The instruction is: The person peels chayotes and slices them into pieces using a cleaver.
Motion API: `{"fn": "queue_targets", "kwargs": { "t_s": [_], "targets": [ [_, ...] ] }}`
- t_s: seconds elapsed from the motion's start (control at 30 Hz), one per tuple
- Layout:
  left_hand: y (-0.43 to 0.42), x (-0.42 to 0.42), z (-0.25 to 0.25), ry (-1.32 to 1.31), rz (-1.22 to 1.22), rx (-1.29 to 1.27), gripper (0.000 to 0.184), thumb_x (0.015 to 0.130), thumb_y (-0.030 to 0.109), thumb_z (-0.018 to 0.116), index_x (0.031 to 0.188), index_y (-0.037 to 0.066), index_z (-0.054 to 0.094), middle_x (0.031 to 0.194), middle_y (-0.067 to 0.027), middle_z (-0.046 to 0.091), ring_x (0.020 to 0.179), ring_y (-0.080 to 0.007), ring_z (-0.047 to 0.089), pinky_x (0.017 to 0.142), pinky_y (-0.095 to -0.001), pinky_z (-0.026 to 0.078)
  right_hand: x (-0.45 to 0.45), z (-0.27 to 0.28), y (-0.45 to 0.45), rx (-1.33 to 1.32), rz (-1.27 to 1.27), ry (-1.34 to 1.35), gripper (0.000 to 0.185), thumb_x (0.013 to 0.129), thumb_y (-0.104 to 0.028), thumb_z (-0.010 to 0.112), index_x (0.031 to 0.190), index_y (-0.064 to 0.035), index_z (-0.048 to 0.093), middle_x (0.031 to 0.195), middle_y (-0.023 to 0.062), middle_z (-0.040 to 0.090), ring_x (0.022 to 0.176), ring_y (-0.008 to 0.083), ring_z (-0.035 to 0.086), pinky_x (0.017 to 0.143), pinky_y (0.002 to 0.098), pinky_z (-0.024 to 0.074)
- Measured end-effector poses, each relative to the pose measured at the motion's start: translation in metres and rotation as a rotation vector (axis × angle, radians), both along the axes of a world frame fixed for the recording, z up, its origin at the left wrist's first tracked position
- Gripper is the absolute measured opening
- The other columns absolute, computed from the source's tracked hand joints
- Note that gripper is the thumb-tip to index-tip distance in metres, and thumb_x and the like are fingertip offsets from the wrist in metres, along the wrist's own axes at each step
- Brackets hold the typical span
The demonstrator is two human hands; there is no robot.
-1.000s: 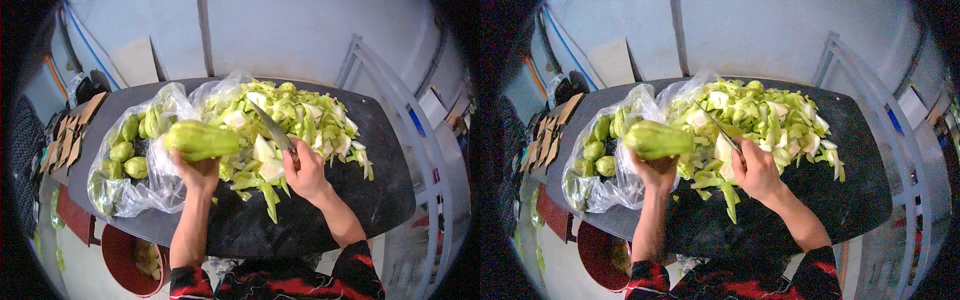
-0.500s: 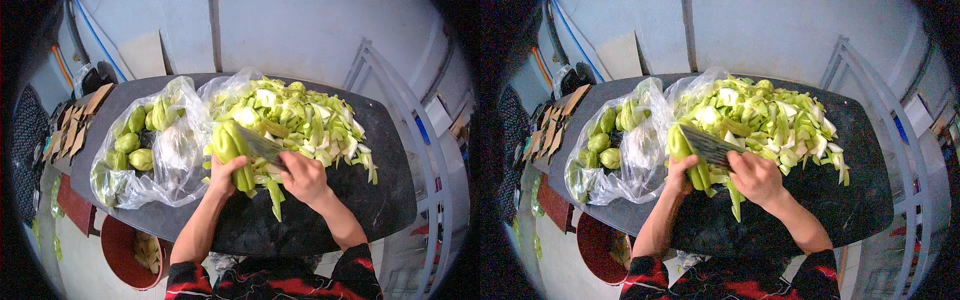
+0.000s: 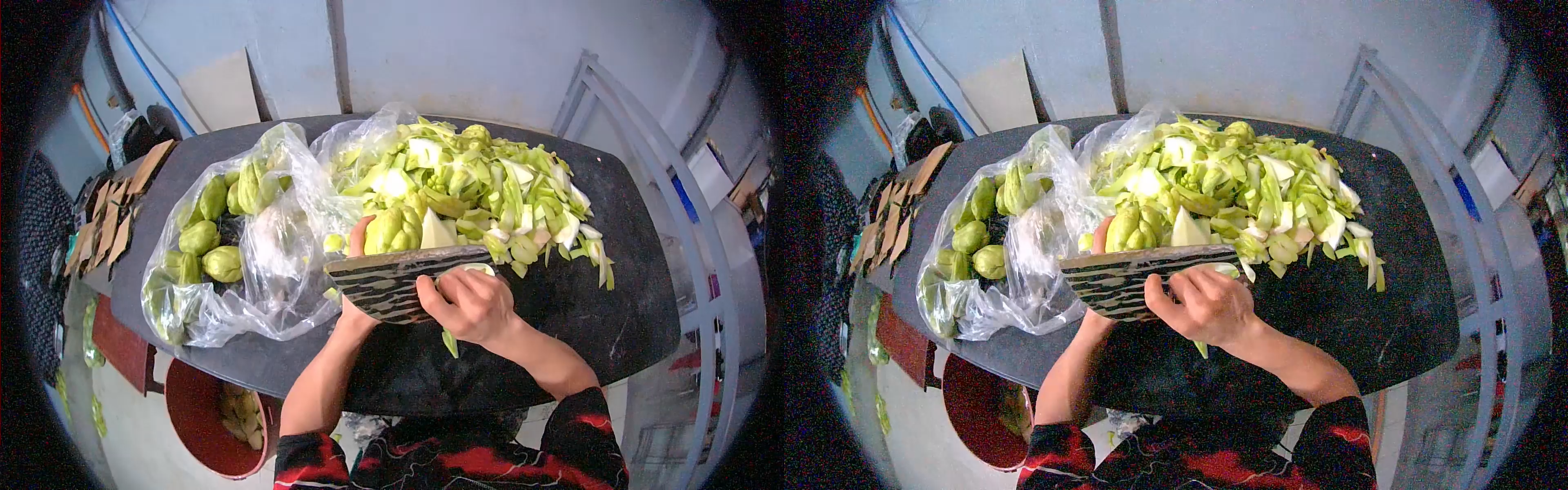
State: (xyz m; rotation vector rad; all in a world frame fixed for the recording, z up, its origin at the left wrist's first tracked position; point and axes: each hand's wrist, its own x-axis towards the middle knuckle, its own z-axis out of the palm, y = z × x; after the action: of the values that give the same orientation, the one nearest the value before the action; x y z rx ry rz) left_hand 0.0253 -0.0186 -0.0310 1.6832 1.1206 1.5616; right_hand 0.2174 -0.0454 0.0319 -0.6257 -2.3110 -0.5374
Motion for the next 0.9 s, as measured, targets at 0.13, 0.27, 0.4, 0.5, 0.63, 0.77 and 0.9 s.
{"fn": "queue_targets", "kwargs": {
  "t_s": [0.13,0.27,0.4,0.5,0.63,0.77,0.9],
  "targets": [
    [0.000,0.003,0.004,-0.108,-0.040,-0.111,0.090,0.067,0.022,0.084,0.139,0.004,0.033,0.118,-0.0123,0.060,0.105,-0.0196,0.058,0.092,-0.0332,0.047,0.001,0.002,-0.002,-0.014,0.002,-0.016,0.025,0.075,-0.009,0.061,0.100,-0.0055,0.059,0.063,0.0006,0.048,0.055,0.0139,0.056,0.050,0.0270,0.0495],
    [-0.017,0.003,0.047,0.199,0.113,-0.318,0.090,0.059,0.014,0.081,0.135,-0.003,0.038,0.106,-0.0220,0.067,0.095,-0.0274,0.067,0.087,-0.0346,0.051,0.017,-0.028,0.037,-0.168,-0.180,0.008,0.018,0.080,-0.009,0.059,0.096,-0.0001,0.059,0.061,0.0038,0.055,0.051,0.0181,0.060,0.043,0.0308,0.0490],
    [-0.011,0.005,0.038,0.227,0.111,-0.169,0.090,0.056,0.010,0.078,0.135,-0.007,0.037,0.103,-0.0224,0.067,0.094,-0.0291,0.067,0.087,-0.0346,0.052,0.028,-0.021,0.034,-0.135,-0.215,-0.018,0.014,0.082,-0.008,0.057,0.095,-0.0025,0.058,0.065,0.0062,0.059,0.053,0.0211,0.063,0.045,0.0328,0.0512],
    [-0.014,0.007,0.045,0.152,0.056,-0.184,0.089,0.055,0.010,0.077,0.134,-0.003,0.038,0.106,-0.0192,0.066,0.098,-0.0274,0.066,0.089,-0.0346,0.051,0.042,-0.023,0.050,-0.346,-0.376,-0.077,0.010,0.084,-0.007,0.055,0.094,-0.0055,0.055,0.069,0.0100,0.062,0.056,0.0272,0.064,0.047,0.0366,0.0527],
    [-0.009,0.005,0.045,0.117,0.023,-0.093,0.091,0.054,0.012,0.081,0.133,-0.001,0.039,0.109,-0.0176,0.065,0.101,-0.0269,0.064,0.090,-0.0348,0.050,0.074,-0.031,0.067,-0.424,-0.414,0.069,0.012,0.083,-0.006,0.057,0.093,-0.0068,0.050,0.073,0.0150,0.064,0.064,0.0373,0.064,0.054,0.0457,0.0526],
    [-0.005,0.001,0.033,-0.041,-0.046,-0.324,0.097,0.058,0.013,0.085,0.140,0.000,0.034,0.125,-0.0190,0.058,0.112,-0.0278,0.059,0.097,-0.0385,0.048,0.074,-0.029,0.056,-0.510,-0.410,0.124,0.018,0.079,-0.006,0.062,0.094,-0.0048,0.052,0.074,0.0164,0.064,0.067,0.0377,0.063,0.059,0.0459,0.0510],
    [-0.001,-0.023,0.028,-0.818,-0.424,-0.268,0.093,0.072,0.018,0.076,0.148,0.003,0.024,0.136,-0.0211,0.048,0.125,-0.0335,0.050,0.103,-0.0469,0.045,0.072,-0.027,0.045,-0.528,-0.397,0.150,0.021,0.079,-0.011,0.065,0.092,-0.0062,0.049,0.075,0.0144,0.064,0.068,0.0373,0.064,0.059,0.0469,0.0526]
  ]
}}
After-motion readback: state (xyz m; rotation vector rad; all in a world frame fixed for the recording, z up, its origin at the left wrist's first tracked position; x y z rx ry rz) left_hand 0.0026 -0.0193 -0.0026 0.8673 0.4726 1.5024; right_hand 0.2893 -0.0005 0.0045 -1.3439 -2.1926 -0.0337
